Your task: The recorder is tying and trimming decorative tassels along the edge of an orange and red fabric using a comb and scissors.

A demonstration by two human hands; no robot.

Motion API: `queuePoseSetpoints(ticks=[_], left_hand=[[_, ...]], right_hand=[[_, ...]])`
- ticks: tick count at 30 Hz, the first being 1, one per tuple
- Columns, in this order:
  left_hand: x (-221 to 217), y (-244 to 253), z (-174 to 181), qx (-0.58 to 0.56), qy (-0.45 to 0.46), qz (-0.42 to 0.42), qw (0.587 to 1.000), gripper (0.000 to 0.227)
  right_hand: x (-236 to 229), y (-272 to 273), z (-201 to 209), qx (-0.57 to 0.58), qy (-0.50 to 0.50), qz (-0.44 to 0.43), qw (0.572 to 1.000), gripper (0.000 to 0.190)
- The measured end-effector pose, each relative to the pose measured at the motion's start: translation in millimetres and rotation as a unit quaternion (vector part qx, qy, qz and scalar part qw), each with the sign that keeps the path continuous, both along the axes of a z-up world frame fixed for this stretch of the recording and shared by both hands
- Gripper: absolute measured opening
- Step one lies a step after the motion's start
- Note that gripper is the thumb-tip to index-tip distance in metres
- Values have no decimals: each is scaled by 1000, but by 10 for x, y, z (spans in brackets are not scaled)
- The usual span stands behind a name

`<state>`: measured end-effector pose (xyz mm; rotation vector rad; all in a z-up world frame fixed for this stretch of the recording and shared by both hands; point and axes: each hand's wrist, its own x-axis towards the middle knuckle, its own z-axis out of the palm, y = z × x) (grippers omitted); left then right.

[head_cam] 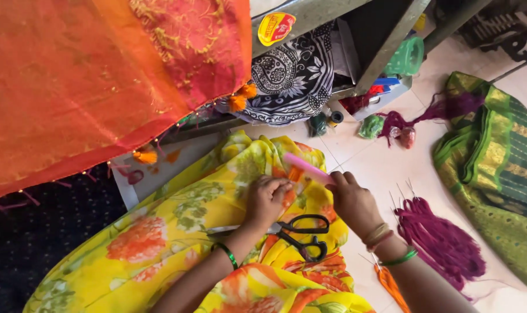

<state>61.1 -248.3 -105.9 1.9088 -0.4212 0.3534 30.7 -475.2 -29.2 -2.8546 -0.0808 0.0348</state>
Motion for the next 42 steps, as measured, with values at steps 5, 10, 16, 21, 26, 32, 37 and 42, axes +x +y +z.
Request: queuePoseSetpoints(ticks=[5, 10, 16, 21, 26, 32, 37, 42], left_hand=[[-24, 54, 22, -18, 42, 5, 999, 7], [-27, 58, -38, -17, 45, -24, 999, 8], [-48, 109, 27, -4, 67, -1, 998, 6], [-36, 116, 19, -29, 86, -12, 996, 7], [-40, 121, -2, 19, 36, -20, 999, 6], [-55, 198, 64, 28, 24, -16, 999, 5], [-42, 197, 31, 19, 27, -15, 999, 5], [-42, 190, -14, 21, 20, -22, 999, 5]], right_hand=[[7, -8, -218, 66, -131, -60, 987, 18], [-126, -30, -278, -29, -89, 71, 993, 20], [-143, -48, -399, -22, -105, -74, 991, 12], [-56, -173, -358, 6, -131, -59, 990, 14], [-224, -63, -356, 6, -143, 81, 986, 30], [-204, 106, -213, -22, -110, 46, 993, 25], [-119, -60, -369, -39, -62, 21, 997, 21], [-273, 17, -245, -40, -168, 167, 971, 34]])
